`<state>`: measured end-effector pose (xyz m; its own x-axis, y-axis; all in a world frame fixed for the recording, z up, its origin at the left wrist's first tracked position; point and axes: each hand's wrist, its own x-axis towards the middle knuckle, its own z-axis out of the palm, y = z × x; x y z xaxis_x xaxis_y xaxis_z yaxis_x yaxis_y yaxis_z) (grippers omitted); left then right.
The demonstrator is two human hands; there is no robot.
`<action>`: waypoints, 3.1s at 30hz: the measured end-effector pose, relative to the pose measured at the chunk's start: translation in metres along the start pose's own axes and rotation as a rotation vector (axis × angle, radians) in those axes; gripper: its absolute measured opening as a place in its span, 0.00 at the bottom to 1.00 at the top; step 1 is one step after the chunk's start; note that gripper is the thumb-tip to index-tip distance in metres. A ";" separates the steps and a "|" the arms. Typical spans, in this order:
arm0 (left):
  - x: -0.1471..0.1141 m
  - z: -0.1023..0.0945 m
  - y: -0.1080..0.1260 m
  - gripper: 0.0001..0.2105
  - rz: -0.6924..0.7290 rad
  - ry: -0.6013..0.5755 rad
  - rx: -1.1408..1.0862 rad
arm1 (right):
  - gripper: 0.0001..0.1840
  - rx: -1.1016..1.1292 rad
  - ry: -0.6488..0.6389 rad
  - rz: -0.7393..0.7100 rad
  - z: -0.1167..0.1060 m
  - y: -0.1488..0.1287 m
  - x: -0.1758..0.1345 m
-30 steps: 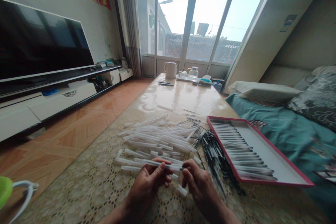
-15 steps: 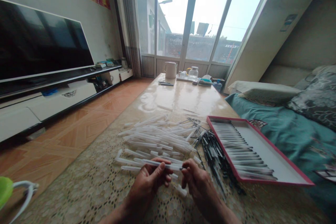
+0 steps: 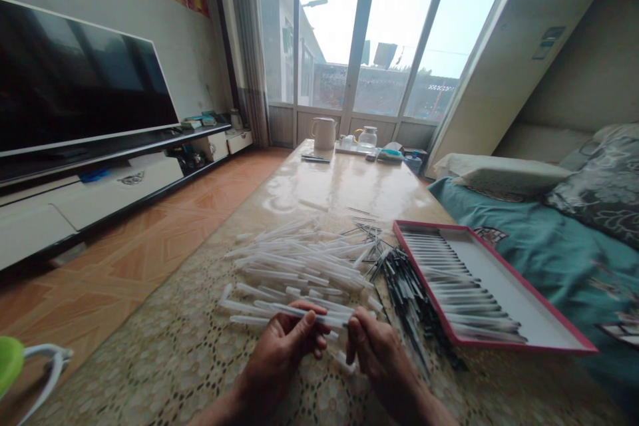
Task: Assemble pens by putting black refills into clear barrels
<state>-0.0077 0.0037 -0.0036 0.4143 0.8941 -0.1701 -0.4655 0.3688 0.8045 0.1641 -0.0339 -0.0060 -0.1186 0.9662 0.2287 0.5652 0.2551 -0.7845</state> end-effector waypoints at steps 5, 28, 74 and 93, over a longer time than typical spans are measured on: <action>0.000 -0.001 -0.001 0.09 0.016 -0.005 -0.003 | 0.16 0.003 0.036 -0.014 0.001 0.002 0.000; 0.001 -0.001 -0.007 0.12 0.117 -0.130 0.364 | 0.08 -0.178 0.049 -0.205 -0.013 -0.003 0.000; 0.001 -0.009 0.008 0.13 0.122 0.177 0.203 | 0.06 -0.142 0.240 -0.209 -0.020 0.004 -0.005; 0.004 -0.009 0.001 0.16 0.021 0.064 0.279 | 0.06 -0.813 0.060 -0.420 -0.010 -0.008 -0.003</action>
<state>-0.0141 0.0097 -0.0083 0.3520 0.9185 -0.1800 -0.2367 0.2735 0.9323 0.1683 -0.0394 0.0056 -0.4146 0.7906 0.4506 0.8882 0.4592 0.0116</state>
